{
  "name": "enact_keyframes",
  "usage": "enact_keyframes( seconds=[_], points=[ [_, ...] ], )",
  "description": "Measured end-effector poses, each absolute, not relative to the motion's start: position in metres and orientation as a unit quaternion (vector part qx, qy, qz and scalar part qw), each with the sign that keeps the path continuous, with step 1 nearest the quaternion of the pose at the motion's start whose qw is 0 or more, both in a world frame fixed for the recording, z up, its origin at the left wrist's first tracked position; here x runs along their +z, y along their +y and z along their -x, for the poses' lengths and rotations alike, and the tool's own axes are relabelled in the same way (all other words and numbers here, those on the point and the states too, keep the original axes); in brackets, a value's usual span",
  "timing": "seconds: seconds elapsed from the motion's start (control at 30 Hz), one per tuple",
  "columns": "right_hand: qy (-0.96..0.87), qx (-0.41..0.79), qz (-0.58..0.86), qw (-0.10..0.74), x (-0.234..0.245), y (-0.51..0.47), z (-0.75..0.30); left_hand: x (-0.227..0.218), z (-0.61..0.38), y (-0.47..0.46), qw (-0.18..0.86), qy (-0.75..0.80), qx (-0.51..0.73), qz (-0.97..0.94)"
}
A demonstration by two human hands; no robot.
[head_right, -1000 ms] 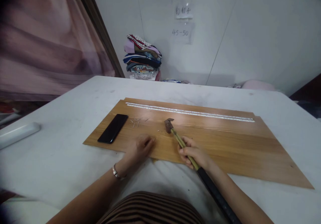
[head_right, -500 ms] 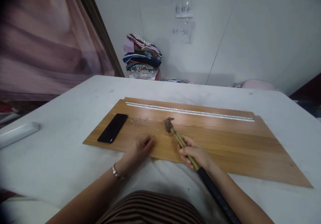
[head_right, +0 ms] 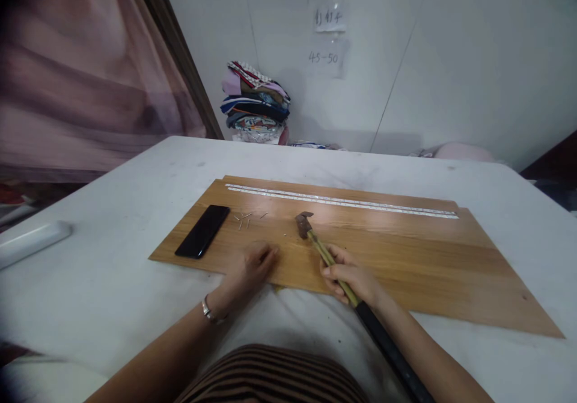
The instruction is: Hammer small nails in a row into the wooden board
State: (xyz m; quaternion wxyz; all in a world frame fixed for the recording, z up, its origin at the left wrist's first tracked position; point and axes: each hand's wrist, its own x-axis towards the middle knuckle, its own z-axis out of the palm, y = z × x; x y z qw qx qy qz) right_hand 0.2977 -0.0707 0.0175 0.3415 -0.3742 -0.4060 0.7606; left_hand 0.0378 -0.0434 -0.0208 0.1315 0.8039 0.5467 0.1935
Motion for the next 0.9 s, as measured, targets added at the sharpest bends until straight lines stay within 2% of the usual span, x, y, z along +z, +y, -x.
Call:
enact_keyframes(
  seconds=[0.37,0.5,0.63,0.77,0.9],
  points=[
    [-0.402,0.77,0.363,0.338,0.012,-0.069,-0.296,-0.023,-0.038,-0.043,0.128,0.555,0.188,-0.8],
    [-0.409,0.765,0.365,0.338,0.014,-0.068,-0.297,-0.022,-0.037,-0.042,0.16,0.562,0.208,-0.784],
    [-0.425,0.751,0.367,0.347,0.015,-0.068,-0.301,-0.011,-0.047,-0.037,0.292,0.573,0.275,-0.715],
    [-0.459,0.688,0.404,0.39,0.017,-0.067,-0.305,0.019,-0.086,-0.03,0.493,0.491,0.344,-0.63],
    [-0.501,0.603,0.442,0.436,0.023,-0.065,-0.308,0.05,-0.143,-0.024,0.662,0.4,0.35,-0.528]
  ],
)
